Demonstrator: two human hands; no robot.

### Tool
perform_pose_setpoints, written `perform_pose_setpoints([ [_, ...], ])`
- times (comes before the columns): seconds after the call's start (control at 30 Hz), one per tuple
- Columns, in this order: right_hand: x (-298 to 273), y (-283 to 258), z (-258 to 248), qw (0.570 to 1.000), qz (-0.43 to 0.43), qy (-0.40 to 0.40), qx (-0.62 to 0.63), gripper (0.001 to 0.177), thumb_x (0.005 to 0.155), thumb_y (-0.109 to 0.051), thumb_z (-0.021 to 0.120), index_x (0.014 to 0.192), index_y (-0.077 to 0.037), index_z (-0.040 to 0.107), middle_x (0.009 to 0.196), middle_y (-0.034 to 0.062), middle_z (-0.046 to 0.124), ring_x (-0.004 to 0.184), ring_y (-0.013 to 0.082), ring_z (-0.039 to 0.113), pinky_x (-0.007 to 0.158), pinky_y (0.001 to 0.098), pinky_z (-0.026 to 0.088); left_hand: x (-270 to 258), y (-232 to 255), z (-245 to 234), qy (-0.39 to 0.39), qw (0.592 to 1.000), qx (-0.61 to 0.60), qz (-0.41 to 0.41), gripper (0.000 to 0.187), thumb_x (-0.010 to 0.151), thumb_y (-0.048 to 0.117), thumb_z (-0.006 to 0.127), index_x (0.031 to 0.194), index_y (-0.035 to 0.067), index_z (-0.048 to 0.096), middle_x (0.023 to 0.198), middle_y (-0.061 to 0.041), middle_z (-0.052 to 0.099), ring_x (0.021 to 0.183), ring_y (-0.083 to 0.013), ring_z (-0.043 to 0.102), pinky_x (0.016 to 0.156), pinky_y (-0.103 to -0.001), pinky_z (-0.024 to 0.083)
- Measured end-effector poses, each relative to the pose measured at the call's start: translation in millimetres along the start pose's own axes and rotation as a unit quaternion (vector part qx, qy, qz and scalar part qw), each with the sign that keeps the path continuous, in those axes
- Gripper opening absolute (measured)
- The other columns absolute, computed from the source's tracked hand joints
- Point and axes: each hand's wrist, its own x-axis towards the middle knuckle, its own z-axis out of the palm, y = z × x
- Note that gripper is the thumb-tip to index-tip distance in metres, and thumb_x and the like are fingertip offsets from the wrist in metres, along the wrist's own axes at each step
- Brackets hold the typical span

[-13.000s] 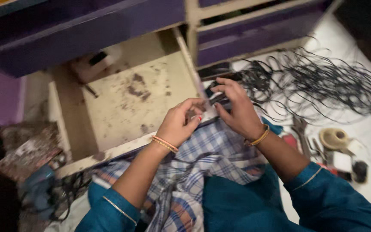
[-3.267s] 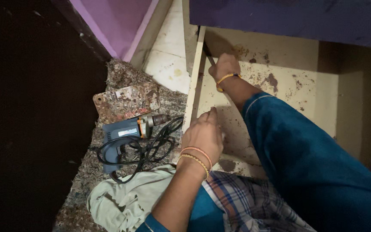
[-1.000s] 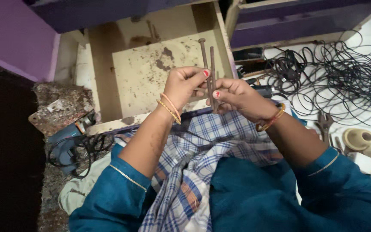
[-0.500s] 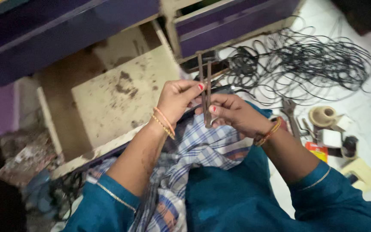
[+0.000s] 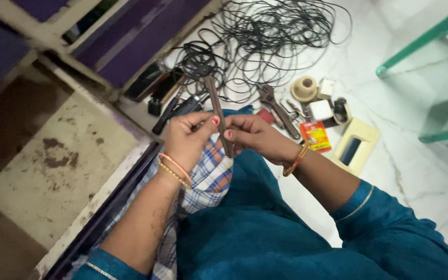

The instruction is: The person sits on the floor and removes various items from a cluttered drawer, including a power cord, pliers, a wrench, a small red box, a sanding block, a spool of tape, a white plastic piece, a small black object, a yellow plastic piece, and a screwdriver. They place each item on the floor beside them. Finally, they use a cloth to wipe the inside of the drawer.

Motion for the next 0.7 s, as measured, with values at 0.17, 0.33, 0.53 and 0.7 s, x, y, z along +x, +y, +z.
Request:
perform_pose_setpoints([
  [0.17,-35,10,-52,0.982,0.01,0.142,-0.125,0.022,0.105,-0.02,0.056,0.118,-0.003,0.064,0.095,0.0028,0.074,0.078,0.0066,0.063,0.07,0.0242,0.055,-4,-25,28,-0.063,0.992,-0.016,-0.108,0.037,0.102,0.013,0.066,0.137,0.002,0.071,0.098,-0.009,0.07,0.072,-0.0103,0.054,0.06,-0.027,0.044],
  [0.33,-72,25,-101,0.885,0.124,0.296,-0.338,0.02,0.096,-0.017,0.06,0.107,-0.001,0.068,0.087,0.008,0.075,0.071,0.0137,0.069,0.066,0.0302,0.057,-12,-44,51,-0.121,0.991,0.003,-0.064,0.053,0.095,0.009,0.063,0.146,0.002,0.052,0.137,-0.012,0.067,0.106,-0.0119,0.068,0.089,-0.025,0.055],
  [0.53,-87,79,-144,0.689,0.181,0.342,-0.613,0.02,0.083,-0.021,0.072,0.095,-0.005,0.075,0.089,0.0216,0.073,0.081,0.0395,0.069,0.076,0.0492,0.055,-20,-49,67,-0.16,0.982,0.033,-0.098,0.05,0.096,0.009,0.06,0.144,0.0,0.053,0.139,-0.013,0.067,0.111,-0.0156,0.069,0.093,-0.026,0.053],
  [0.7,-79,120,-186,0.63,0.151,0.36,-0.671,0.016,0.084,-0.02,0.071,0.089,-0.005,0.073,0.087,0.0214,0.072,0.084,0.0401,0.07,0.078,0.0509,0.056,-20,-45,68,-0.174,0.98,0.028,-0.092,0.05,0.096,0.01,0.06,0.144,-0.002,0.052,0.141,-0.013,0.066,0.113,-0.0147,0.07,0.095,-0.026,0.054],
])
